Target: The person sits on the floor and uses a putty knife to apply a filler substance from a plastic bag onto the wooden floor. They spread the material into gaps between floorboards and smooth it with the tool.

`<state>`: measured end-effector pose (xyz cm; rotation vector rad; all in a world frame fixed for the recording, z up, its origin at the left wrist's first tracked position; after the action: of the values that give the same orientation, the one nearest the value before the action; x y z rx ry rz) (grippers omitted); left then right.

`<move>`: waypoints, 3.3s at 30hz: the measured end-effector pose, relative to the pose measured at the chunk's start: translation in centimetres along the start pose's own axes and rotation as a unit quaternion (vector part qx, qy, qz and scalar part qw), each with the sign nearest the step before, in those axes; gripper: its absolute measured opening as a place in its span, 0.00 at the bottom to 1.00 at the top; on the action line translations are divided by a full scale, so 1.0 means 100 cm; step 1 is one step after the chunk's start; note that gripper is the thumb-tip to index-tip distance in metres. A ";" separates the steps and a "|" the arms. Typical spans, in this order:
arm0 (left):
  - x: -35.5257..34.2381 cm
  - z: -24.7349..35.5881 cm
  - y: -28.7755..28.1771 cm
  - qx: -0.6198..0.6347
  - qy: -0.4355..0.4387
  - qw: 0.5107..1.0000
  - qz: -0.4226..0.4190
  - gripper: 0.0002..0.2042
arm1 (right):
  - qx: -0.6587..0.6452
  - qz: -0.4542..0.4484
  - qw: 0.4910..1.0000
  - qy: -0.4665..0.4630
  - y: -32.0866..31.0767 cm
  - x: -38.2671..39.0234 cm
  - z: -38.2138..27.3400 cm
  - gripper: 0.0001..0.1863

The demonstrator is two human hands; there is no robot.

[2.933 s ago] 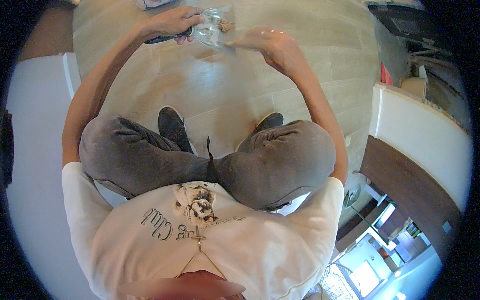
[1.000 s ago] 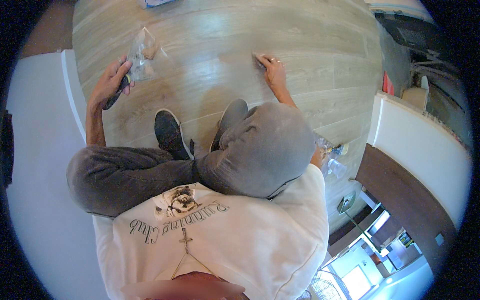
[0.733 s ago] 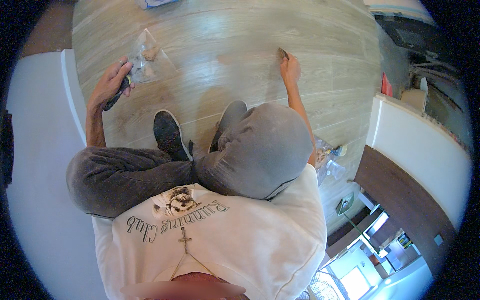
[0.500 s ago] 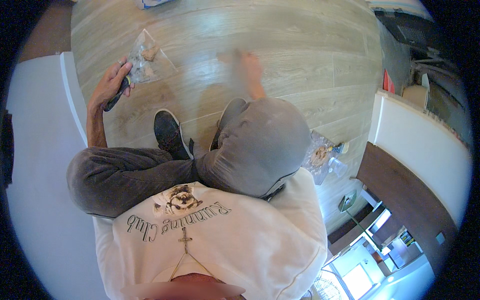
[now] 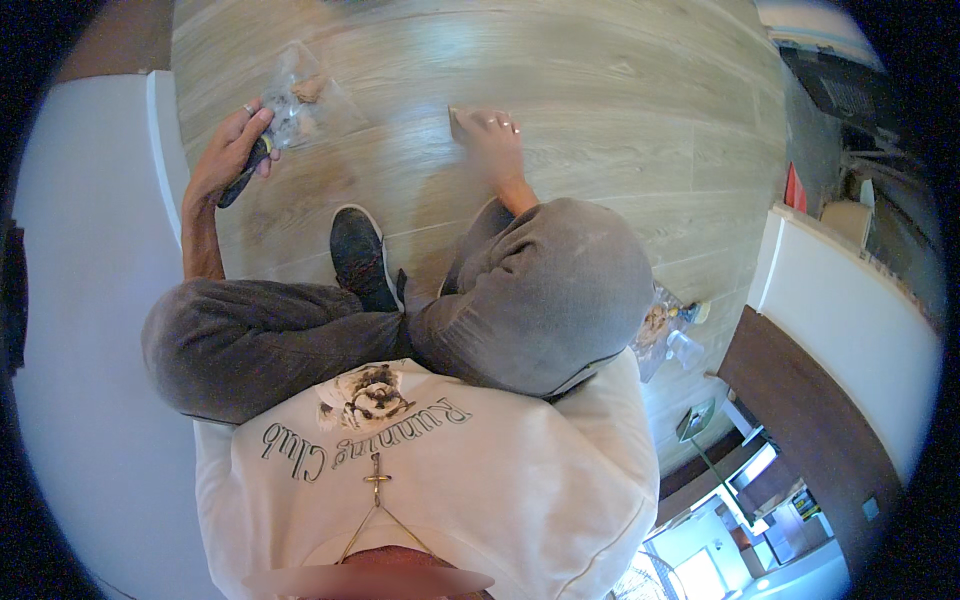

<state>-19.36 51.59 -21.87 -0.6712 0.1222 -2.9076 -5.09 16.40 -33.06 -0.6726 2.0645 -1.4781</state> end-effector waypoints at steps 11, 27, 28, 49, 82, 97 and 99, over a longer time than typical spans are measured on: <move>0.002 0.007 0.000 0.008 0.024 0.999 -0.045 0.25 | 0.009 -0.007 0.999 -0.033 0.020 0.009 -0.026 0.28; 0.004 0.012 -0.002 0.012 0.014 1.000 0.019 0.24 | 0.024 -0.134 0.988 0.071 0.043 -0.007 -0.044 0.24; 0.001 0.011 -0.003 0.011 0.022 1.000 0.003 0.22 | -0.008 -0.147 0.989 0.028 0.045 -0.005 -0.052 0.25; 0.001 0.002 -0.004 0.016 0.002 1.000 -0.010 0.34 | -0.010 -0.012 0.993 -0.114 0.042 0.003 -0.030 0.27; 0.005 -0.014 -0.012 0.042 -0.021 0.997 0.066 0.25 | -0.068 -0.047 0.988 -0.133 0.033 0.002 -0.051 0.27; 0.002 -0.012 -0.011 0.031 -0.010 0.996 0.083 0.22 | -0.013 -0.056 0.995 0.081 0.042 -0.003 0.012 0.30; 0.000 -0.015 -0.010 0.038 -0.014 0.997 0.073 0.22 | -0.020 -0.092 0.994 0.048 0.044 -0.001 -0.024 0.30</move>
<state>-20.16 52.63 -23.10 -0.6614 0.0549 -2.7480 -7.03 19.35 -36.55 -0.8421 2.1580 -1.6013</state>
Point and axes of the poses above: each hand's wrist, its own x-axis away from the middle knuckle, its own y-axis out of the palm, z = x × y, the point moved 4 cm from there along -x, towards the middle knuckle, and after that the axes turned 5 degrees about y, right-handed, at the moved point
